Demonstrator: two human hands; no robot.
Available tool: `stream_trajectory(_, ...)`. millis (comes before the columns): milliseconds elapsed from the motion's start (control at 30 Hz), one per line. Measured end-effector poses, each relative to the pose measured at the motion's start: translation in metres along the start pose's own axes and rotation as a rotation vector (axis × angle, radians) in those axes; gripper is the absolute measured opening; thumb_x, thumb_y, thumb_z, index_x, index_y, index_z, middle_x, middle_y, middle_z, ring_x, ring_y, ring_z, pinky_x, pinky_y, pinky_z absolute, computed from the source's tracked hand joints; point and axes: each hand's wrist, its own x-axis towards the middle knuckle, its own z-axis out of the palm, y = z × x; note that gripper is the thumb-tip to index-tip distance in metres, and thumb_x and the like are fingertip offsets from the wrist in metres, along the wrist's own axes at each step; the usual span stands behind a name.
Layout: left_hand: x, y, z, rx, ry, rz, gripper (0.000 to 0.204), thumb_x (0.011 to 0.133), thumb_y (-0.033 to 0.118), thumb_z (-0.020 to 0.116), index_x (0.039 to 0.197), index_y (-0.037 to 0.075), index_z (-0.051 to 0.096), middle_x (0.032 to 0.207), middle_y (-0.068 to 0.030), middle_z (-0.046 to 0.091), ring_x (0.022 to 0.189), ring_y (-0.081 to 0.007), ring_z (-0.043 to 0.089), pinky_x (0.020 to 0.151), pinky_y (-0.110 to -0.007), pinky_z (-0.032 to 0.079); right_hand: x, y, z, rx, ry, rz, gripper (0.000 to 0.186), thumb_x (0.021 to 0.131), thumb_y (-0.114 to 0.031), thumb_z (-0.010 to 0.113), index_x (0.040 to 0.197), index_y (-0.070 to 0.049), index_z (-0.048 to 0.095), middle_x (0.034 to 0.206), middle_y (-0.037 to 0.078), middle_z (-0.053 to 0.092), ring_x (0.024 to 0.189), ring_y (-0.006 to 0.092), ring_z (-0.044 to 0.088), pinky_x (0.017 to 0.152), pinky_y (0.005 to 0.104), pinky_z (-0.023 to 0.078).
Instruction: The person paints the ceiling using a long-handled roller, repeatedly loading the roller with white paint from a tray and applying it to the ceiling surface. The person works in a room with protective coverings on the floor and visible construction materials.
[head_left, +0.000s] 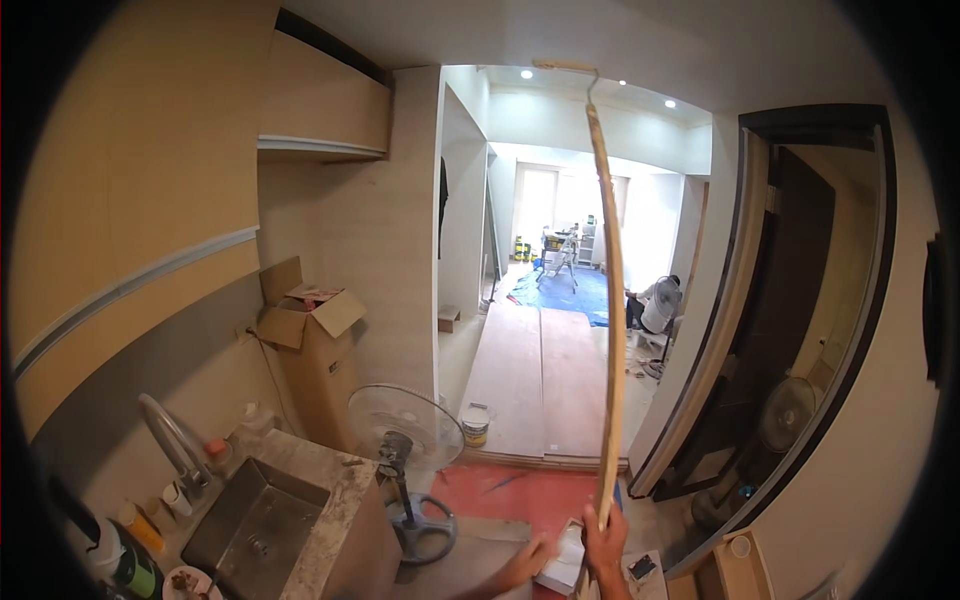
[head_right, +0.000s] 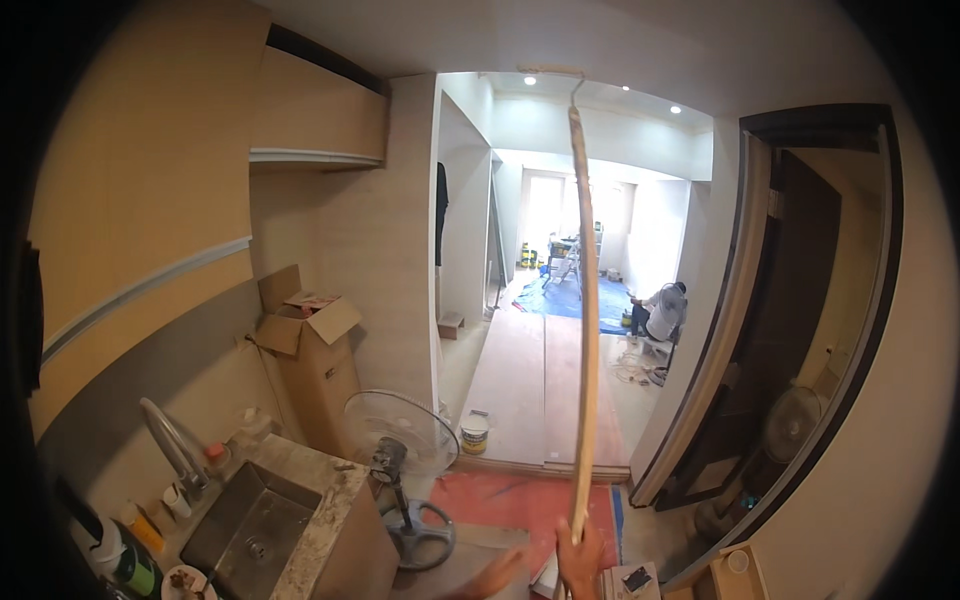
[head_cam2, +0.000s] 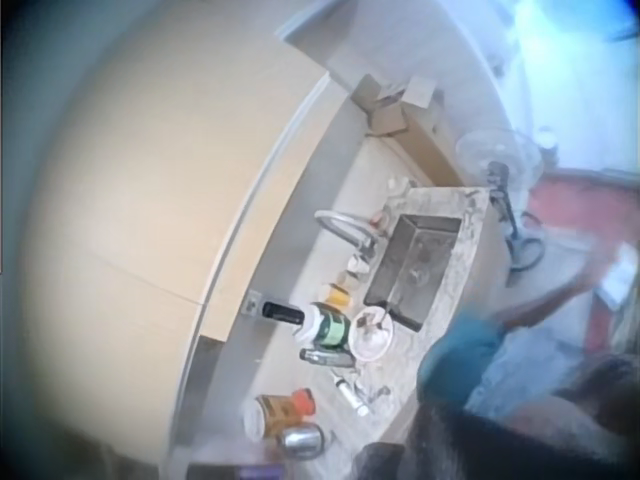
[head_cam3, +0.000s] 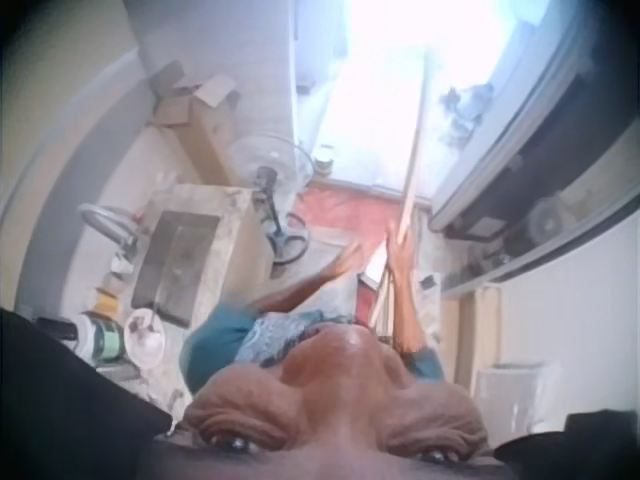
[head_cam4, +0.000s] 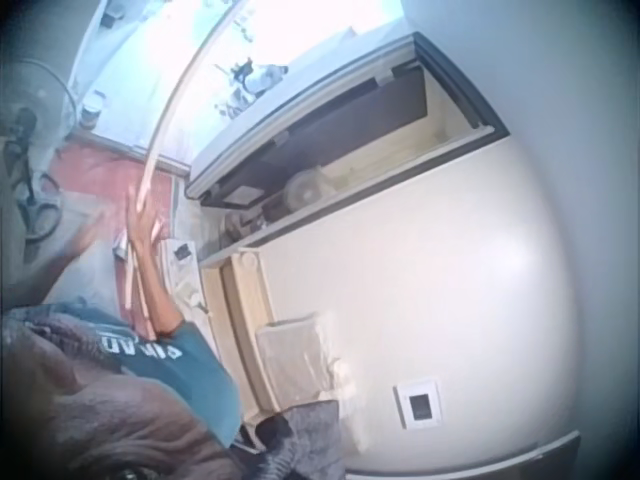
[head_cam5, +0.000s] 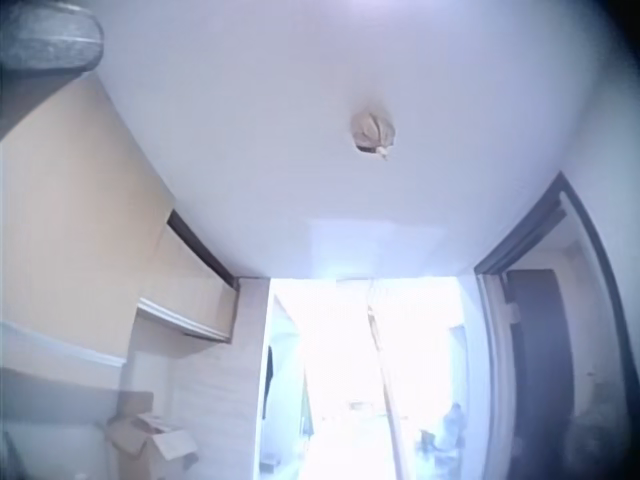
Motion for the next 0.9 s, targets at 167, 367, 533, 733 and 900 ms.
stream_trajectory(167,-0.137,0.001,0.026,0.049,0.071,-0.312,0.031,0.102,0.020,0.056,0.128,0.004,0.055,0.107,-0.0067,0.062,0.098,-0.0158,0.060,0.082,-0.030,0.049,0.067,-0.078,0.069,0.300,-0.110,0.050,0.018,0.098,-0.020,0.062,0.096,-0.004,0.056,0.065,-0.003,0.050,0.046,0.0052,0.043,0.040,0.0228,0.034)
stream_trajectory(367,-0.165,0.012,0.008,0.047,0.148,-0.310,0.034,0.101,0.021,0.058,0.129,0.004,0.054,0.097,-0.0046,0.062,0.087,-0.0136,0.059,0.074,-0.030,0.050,0.085,-0.142,0.130,0.497,-0.217,-0.041,0.036,0.099,-0.017,0.061,0.131,-0.005,0.052,0.074,-0.002,0.054,0.053,0.0029,0.044,0.043,0.0202,0.035)
stream_trajectory(533,-0.163,0.038,-0.030,0.043,0.209,-0.268,0.036,0.100,0.021,0.058,0.130,0.002,0.053,0.093,-0.0036,0.061,0.082,-0.0126,0.058,0.071,-0.030,0.050,0.088,-0.175,0.163,0.553,-0.257,-0.113,0.066,0.100,-0.016,0.060,0.157,-0.010,0.027,0.086,-0.002,0.056,0.056,0.0018,0.042,0.044,0.0189,0.035)
stream_trajectory(733,-0.173,0.101,-0.083,0.044,0.256,-0.244,0.038,0.100,0.022,0.058,0.132,0.000,0.053,0.097,-0.0071,0.062,0.087,-0.0136,0.059,0.077,-0.031,0.051,0.067,-0.236,0.186,0.535,-0.228,-0.091,0.067,0.099,-0.017,0.060,0.157,-0.007,0.028,0.082,-0.004,0.052,0.060,0.0025,0.043,0.049,0.0200,0.037)
stream_trajectory(900,-0.177,0.149,-0.102,0.129,0.158,-0.149,0.038,0.100,0.022,0.058,0.131,0.000,0.054,0.096,-0.0075,0.063,0.086,-0.0150,0.060,0.078,-0.030,0.051,0.070,-0.238,0.211,0.574,-0.221,-0.134,0.065,0.100,-0.016,0.060,0.157,-0.013,0.028,0.084,-0.003,0.054,0.055,0.0014,0.041,0.044,0.0180,0.034)
